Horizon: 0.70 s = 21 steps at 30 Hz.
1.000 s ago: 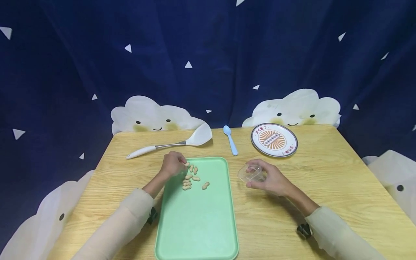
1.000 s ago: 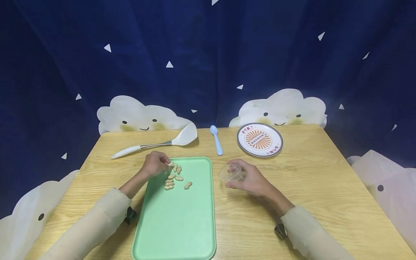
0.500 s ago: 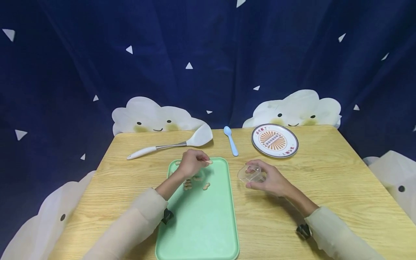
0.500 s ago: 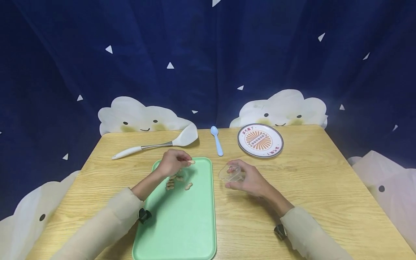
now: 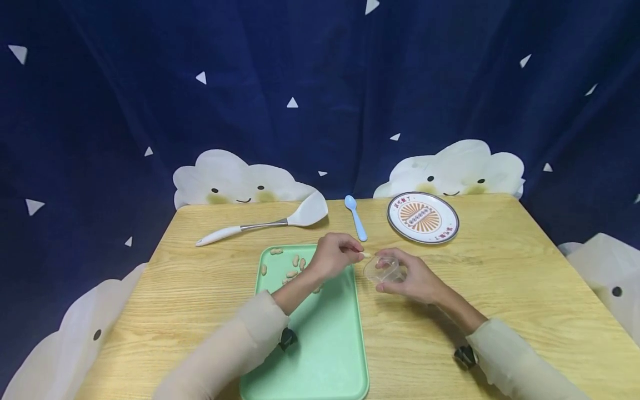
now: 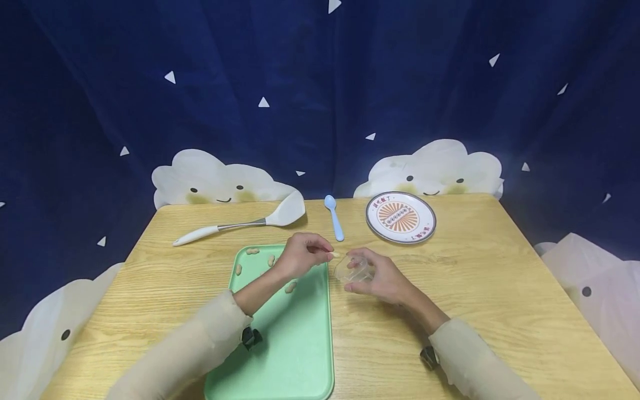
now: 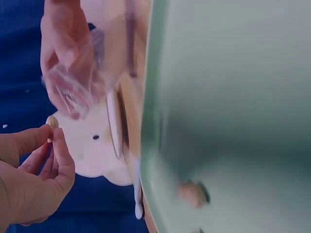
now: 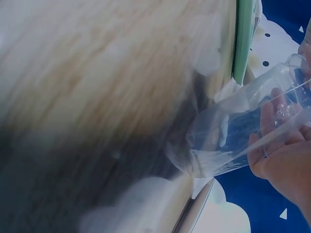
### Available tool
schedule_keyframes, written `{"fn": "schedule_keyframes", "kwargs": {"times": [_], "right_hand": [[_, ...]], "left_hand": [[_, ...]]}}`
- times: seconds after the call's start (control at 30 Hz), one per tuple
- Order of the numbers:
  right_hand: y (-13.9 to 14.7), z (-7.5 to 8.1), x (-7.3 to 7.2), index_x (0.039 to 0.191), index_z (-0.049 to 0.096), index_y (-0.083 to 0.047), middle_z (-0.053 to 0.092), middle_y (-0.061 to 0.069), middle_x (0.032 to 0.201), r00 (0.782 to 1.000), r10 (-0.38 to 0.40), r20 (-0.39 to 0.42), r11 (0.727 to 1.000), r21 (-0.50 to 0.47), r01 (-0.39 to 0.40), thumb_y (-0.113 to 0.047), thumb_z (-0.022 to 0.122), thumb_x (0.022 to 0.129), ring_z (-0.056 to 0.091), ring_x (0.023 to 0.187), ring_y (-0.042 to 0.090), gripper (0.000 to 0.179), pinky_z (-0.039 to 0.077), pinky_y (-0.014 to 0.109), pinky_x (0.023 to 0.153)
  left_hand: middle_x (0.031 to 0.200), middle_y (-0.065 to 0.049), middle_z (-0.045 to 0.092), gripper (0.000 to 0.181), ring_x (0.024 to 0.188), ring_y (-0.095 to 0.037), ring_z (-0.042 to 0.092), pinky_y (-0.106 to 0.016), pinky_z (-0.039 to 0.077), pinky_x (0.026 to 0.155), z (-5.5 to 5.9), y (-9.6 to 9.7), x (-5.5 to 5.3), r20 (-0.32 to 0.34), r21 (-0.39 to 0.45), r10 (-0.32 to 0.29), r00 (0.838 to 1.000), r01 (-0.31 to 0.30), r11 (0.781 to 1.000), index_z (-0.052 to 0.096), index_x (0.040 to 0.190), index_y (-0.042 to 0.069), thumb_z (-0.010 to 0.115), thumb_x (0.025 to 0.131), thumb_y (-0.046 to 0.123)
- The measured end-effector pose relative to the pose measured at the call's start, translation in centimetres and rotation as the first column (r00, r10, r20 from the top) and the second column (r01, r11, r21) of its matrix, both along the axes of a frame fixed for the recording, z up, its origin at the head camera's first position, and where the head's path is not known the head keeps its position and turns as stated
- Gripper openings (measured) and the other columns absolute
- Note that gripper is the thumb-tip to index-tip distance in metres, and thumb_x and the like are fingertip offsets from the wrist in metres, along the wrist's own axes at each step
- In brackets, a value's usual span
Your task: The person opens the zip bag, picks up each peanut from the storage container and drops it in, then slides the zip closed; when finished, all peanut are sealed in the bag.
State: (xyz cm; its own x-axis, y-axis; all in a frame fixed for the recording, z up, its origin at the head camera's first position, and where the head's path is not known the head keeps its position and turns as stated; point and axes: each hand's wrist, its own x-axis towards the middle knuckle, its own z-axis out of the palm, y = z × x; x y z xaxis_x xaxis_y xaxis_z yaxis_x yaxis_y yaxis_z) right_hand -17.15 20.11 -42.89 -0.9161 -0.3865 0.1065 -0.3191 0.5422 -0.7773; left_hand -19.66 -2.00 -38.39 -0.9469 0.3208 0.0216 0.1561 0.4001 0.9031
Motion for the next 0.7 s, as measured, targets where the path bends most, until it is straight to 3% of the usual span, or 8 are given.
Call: {"fn": "schedule_keyframes", "kwargs": {"times": [0.2,0.37,0.5,0.7], "right_hand": [[-0.1,0.1,0.2,0.127,0.055,-0.018,0.065,0.002,0.116,1.000,0.001,-0.004,1.000,0.010,-0.001,-0.034,0.082,0.071,0.059,0.109,0.028,0.065,0.045,0.049,0.090],[-0.1,0.2,0.2,0.128,0.054,-0.019,0.066,0.002,0.116,1.000,-0.001,-0.009,1.000,0.014,0.002,-0.034,0.082,0.071,0.058,0.110,0.030,0.065,0.045,0.051,0.090],[0.0,0.2,0.1,0.128,0.054,-0.017,0.068,0.001,0.108,1.000,-0.003,0.001,1.000,0.008,0.003,-0.033,0.083,0.071,0.060,0.107,0.027,0.065,0.045,0.046,0.089],[0.0,0.3,0.0,0.128,0.054,-0.015,0.069,0.000,0.107,1.000,-0.014,0.010,1.000,-0.002,0.014,-0.034,0.083,0.070,0.060,0.106,0.026,0.067,0.042,0.046,0.092]], "left_hand": [[0.079,-0.008,0.072,0.008,0.063,-0.003,0.059,-0.015,0.047,0.058,-1.0,1.6,0.5,-0.028,-0.017,-0.068,0.997,0.068,0.998,0.074,0.085,0.004,0.075,0.079,0.007],[0.085,-0.006,0.073,0.011,0.073,-0.007,0.063,-0.016,0.050,0.064,-1.3,1.5,0.8,-0.020,-0.016,-0.127,0.992,0.127,0.992,0.074,0.092,0.004,0.072,0.082,0.008],[0.088,-0.007,0.073,0.013,0.078,-0.011,0.066,-0.017,0.051,0.065,-1.2,0.6,0.8,-0.042,-0.004,-0.122,0.992,0.122,0.992,0.073,0.095,0.005,0.070,0.084,0.008],[0.093,-0.009,0.073,0.015,0.083,-0.016,0.068,-0.019,0.052,0.068,-1.5,-1.7,0.3,-0.062,0.023,-0.069,0.996,0.071,0.997,0.072,0.099,0.005,0.069,0.084,0.006]]}}
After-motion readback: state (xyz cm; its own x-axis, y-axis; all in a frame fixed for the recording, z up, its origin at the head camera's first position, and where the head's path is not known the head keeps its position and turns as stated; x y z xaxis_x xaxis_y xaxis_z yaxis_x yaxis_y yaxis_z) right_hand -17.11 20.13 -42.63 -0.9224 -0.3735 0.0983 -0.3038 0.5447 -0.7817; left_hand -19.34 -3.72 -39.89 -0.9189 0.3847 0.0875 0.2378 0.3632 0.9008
